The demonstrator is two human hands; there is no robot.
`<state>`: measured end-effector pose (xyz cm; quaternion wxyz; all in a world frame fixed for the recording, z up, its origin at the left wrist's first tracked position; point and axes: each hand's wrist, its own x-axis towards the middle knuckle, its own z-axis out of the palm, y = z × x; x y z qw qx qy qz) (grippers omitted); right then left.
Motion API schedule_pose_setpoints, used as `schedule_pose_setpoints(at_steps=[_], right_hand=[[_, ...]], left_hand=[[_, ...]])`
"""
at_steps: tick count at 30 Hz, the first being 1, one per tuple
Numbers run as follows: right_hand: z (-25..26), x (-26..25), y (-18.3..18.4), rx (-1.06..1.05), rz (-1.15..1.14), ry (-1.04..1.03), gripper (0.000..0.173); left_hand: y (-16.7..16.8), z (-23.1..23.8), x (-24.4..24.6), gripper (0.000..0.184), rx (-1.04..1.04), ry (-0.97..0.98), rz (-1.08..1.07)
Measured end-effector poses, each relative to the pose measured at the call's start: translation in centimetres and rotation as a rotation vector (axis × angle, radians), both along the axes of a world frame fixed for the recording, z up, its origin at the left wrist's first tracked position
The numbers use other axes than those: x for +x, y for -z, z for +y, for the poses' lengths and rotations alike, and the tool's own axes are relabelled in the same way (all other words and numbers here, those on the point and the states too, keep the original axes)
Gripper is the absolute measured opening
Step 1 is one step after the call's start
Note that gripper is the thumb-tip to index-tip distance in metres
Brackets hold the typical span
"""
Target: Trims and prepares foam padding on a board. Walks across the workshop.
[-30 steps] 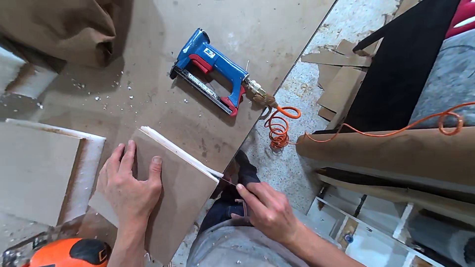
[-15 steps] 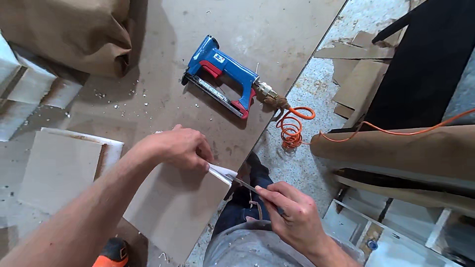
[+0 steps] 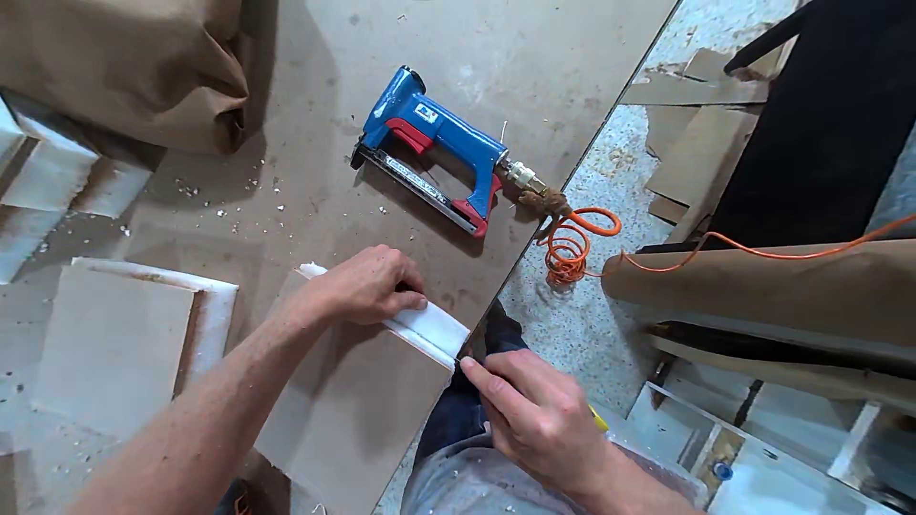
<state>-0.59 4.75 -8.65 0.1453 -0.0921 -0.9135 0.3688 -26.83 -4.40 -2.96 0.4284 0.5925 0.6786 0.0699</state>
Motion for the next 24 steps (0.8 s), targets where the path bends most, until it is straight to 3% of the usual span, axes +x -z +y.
schedule_pose_setpoints(at_steps=[11,19,24], right_hand=[[-0.4,-1.0,1.6,0.119,-0.064,-0.083,0.021],[1.7,4.3,1.6,0.178,-0.118,-0.115,0.024],[2.9,9.1,-2.2,0.1,-0.06,-0.116,0.031]], left_hand=[[0.4,-0.3,0.1,0.019,0.059,-0.014,0.0],[0.5,-0.7,0.1,0.019,0.145,-0.026,0.032],[0.5,-1.1,0.3,0.02,0.187,-0.117,0.094]])
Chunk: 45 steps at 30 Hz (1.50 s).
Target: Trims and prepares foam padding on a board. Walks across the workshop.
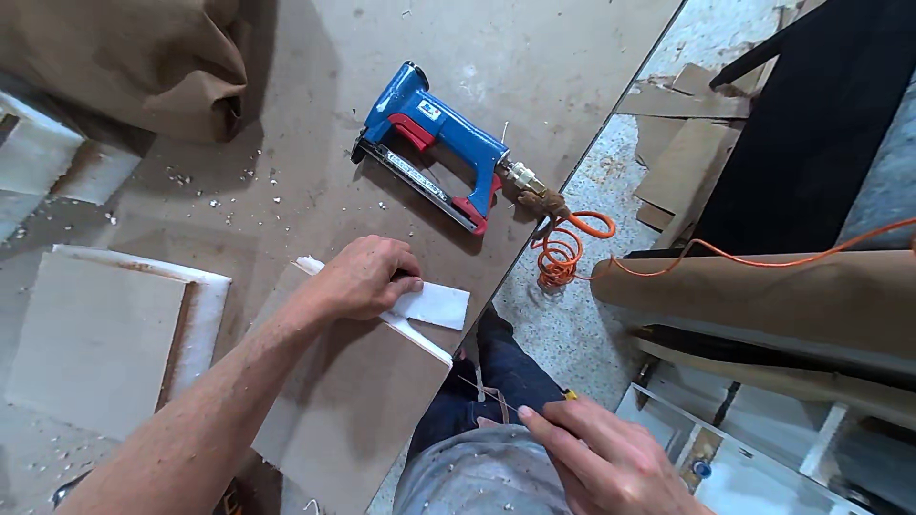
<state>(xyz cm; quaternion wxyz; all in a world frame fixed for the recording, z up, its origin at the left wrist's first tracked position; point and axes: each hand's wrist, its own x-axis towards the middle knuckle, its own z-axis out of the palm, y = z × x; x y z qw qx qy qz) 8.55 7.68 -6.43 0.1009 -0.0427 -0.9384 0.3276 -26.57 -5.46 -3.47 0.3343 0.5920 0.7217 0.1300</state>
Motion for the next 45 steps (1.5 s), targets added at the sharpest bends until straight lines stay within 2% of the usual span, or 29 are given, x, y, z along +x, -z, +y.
schedule_pose_setpoints(at_steps=[3,6,9,11,15,17,20,23,26,31,36,40,45], right_hand=[[0.3,-1.3,-2.1,-0.072,0.06,0.071,0.029],[-0.3,-5.9,-2.1,-0.13,0.028,0.058,0.028],[-1.9,-10.0,-1.5,-0.141,0.077,0.058,0.024],[-2.7,-12.1,-1.6,-0.145,0.085,0.055,0.022],[-2.8,-14.7,-2.0,-0.145,0.09,0.041,0.02],[-2.3,-15.3,-2.5,-0.186,0.089,0.045,0.018],[-1.4,-14.4,-3.8,-0.221,0.202,0.087,0.016],[0.0,-13.9,-4.9,-0.2,0.283,0.117,0.02],[0.4,-13.7,-4.7,-0.23,0.286,0.142,0.02],[-1.3,-15.7,-3.5,-0.334,0.054,0.07,0.02],[-3.5,-18.6,-1.9,-0.191,0.011,0.068,0.016],[-4.1,-20.5,-2.4,-0.112,0.083,0.061,0.015],[-5.2,-22.4,-2.8,-0.065,0.043,-0.015,0.019]], left_hand=[[-0.8,0.1,-0.7,0.019,-0.083,0.016,-0.08],[-3.6,0.1,-3.1,0.02,-0.187,0.022,-0.164],[-6.6,-1.2,-6.8,0.027,-0.277,-0.002,-0.124],[-7.4,-2.3,-9.1,0.032,-0.388,-0.014,-0.072],[-6.9,-2.5,-10.6,0.026,-0.634,-0.098,-0.072],[-6.3,-2.6,-10.9,0.018,-0.661,-0.134,-0.171],[-5.5,-2.7,-11.1,0.021,-0.729,-0.213,-0.332],[-4.9,-2.8,-11.4,0.022,-0.74,-0.253,-0.373],[-4.8,-2.5,-11.1,0.015,-0.724,-0.249,-0.319],[-3.4,-3.1,-10.8,0.025,-0.535,-0.127,-0.139],[-2.4,-3.0,-9.8,0.023,-0.391,-0.203,0.035],[-2.2,-3.4,-9.9,0.022,-0.336,-0.24,0.004],[-1.8,-4.0,-9.7,0.02,-0.251,-0.236,0.002]])
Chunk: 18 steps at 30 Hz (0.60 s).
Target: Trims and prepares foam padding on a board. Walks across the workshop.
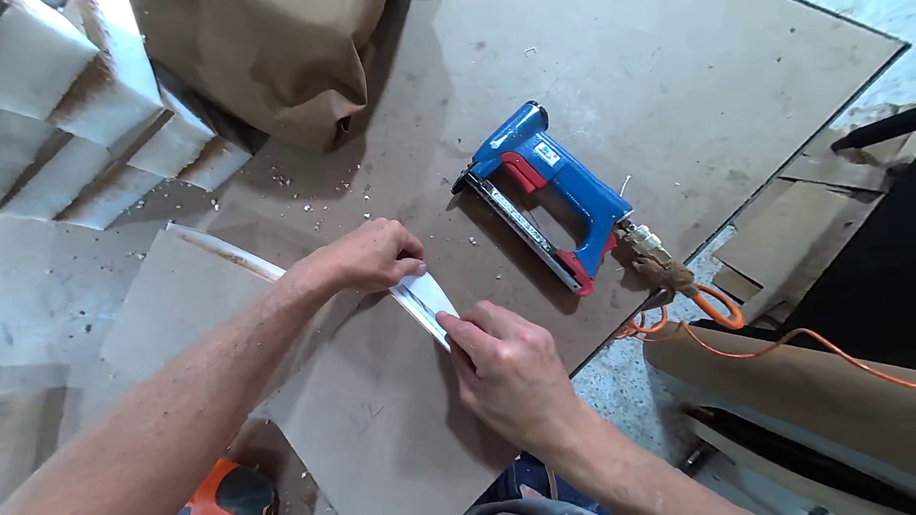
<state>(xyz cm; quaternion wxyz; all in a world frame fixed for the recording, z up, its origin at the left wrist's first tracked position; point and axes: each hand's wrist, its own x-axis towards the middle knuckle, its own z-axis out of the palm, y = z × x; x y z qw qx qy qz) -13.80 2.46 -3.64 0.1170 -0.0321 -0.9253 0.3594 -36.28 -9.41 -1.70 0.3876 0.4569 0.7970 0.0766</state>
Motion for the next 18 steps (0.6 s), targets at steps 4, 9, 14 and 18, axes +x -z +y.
schedule_pose_setpoints(at_steps=[4,9,14,18], right_hand=[[-0.3,-1.0,-0.2,0.058,-0.02,-0.062,0.022],[-0.2,-2.1,0.0,0.102,-0.049,-0.117,0.022],[-0.1,-2.5,-0.3,0.146,-0.128,-0.18,0.019],[0.4,-1.9,-1.2,0.143,-0.256,-0.232,0.019]], left_hand=[[0.1,-0.2,0.1,0.02,0.026,0.005,0.017],[0.2,-0.2,0.2,0.019,0.026,-0.003,0.022],[0.2,-0.2,0.3,0.019,0.034,0.005,0.039],[0.1,-0.1,0.4,0.019,0.019,0.007,0.061]])
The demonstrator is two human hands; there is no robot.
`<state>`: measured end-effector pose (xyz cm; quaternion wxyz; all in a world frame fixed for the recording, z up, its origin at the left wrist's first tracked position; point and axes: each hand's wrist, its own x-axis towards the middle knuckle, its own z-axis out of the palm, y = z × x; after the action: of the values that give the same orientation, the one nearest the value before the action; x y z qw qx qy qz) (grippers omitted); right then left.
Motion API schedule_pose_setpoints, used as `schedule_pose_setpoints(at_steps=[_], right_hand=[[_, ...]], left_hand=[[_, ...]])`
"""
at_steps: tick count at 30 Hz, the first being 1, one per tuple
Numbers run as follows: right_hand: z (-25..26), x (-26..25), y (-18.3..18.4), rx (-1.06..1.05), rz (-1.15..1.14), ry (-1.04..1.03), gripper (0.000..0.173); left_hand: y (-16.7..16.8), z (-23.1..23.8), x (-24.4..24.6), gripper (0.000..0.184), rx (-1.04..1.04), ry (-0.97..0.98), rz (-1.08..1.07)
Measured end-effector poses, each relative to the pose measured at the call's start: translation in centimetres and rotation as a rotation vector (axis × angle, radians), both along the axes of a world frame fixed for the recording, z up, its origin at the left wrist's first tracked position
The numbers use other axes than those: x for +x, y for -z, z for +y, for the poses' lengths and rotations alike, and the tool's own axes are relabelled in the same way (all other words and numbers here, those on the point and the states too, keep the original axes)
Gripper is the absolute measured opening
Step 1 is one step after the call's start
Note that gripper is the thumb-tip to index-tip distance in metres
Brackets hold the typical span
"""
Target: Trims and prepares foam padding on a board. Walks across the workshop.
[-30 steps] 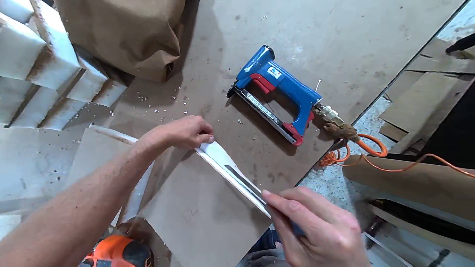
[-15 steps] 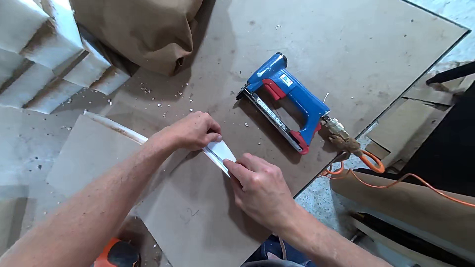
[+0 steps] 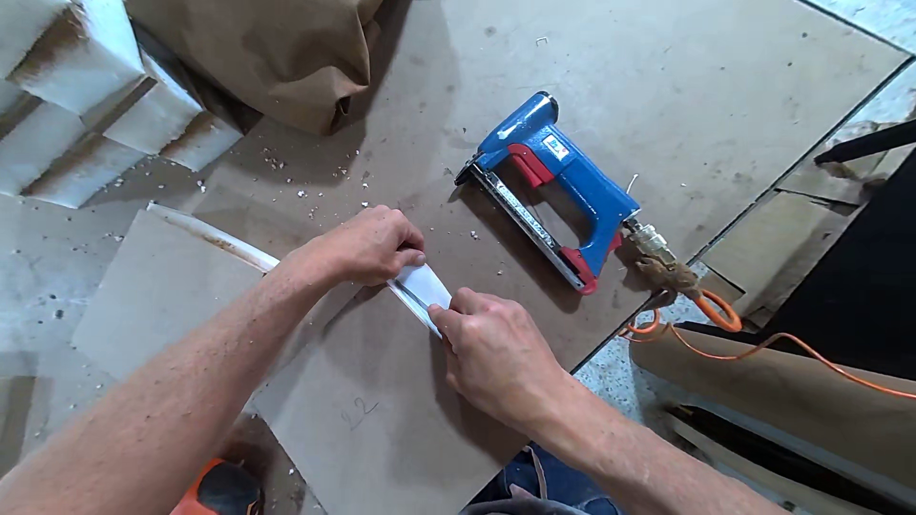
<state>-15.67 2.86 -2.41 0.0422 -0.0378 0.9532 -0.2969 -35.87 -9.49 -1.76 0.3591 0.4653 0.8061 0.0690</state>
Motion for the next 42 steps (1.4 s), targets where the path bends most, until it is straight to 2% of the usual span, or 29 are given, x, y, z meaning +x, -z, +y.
schedule_pose_setpoints(at_steps=[8,13,17,20,23,26,29,34,36,38,39,40,42], right_hand=[[0.7,2.3,0.4,-0.01,-0.072,0.027,0.019],[1.2,3.9,3.4,0.024,-0.063,0.024,0.016],[2.0,6.0,4.6,0.046,0.007,0.024,0.022],[2.9,8.5,4.3,0.047,0.016,0.026,0.023],[4.3,12.1,2.1,0.009,0.006,0.045,0.025],[5.8,14.8,-0.2,-0.07,0.145,0.145,0.024],[7.2,15.6,-0.8,-0.188,0.166,0.221,0.024],[8.7,17.4,-0.3,-0.332,0.181,0.349,0.023],[9.3,18.0,-0.7,-0.382,0.202,0.405,0.024],[9.6,18.6,-1.5,-0.429,0.231,0.486,0.028],[9.8,19.1,-2.0,-0.454,0.223,0.527,0.031],[10.0,19.6,-2.4,-0.496,0.192,0.566,0.035],[10.4,20.5,-2.6,-0.644,0.121,0.642,0.037]], left_hand=[[-0.3,0.2,0.2,0.02,-0.017,0.0,0.031],[0.0,0.1,0.1,0.019,0.008,0.027,0.065],[0.0,0.1,0.1,0.019,0.041,0.054,0.087],[0.3,-0.1,0.2,0.018,0.082,0.074,0.143],[0.5,-0.6,0.4,0.016,0.188,0.05,0.245],[0.9,-1.0,1.1,0.016,0.336,-0.055,0.388],[0.2,-1.4,1.5,0.02,0.41,-0.185,0.503],[-3.8,-3.1,-0.6,0.033,0.371,-0.615,0.534],[-5.6,-3.7,-1.9,0.037,0.426,-0.804,0.509],[-7.0,-4.2,-3.2,0.038,0.564,-1.018,0.389],[-7.6,-4.4,-3.2,0.05,0.612,-1.09,0.285],[-8.0,-4.7,-2.5,0.064,0.63,-1.111,0.217],[-7.9,-5.7,0.7,0.08,0.554,-0.948,0.188]])
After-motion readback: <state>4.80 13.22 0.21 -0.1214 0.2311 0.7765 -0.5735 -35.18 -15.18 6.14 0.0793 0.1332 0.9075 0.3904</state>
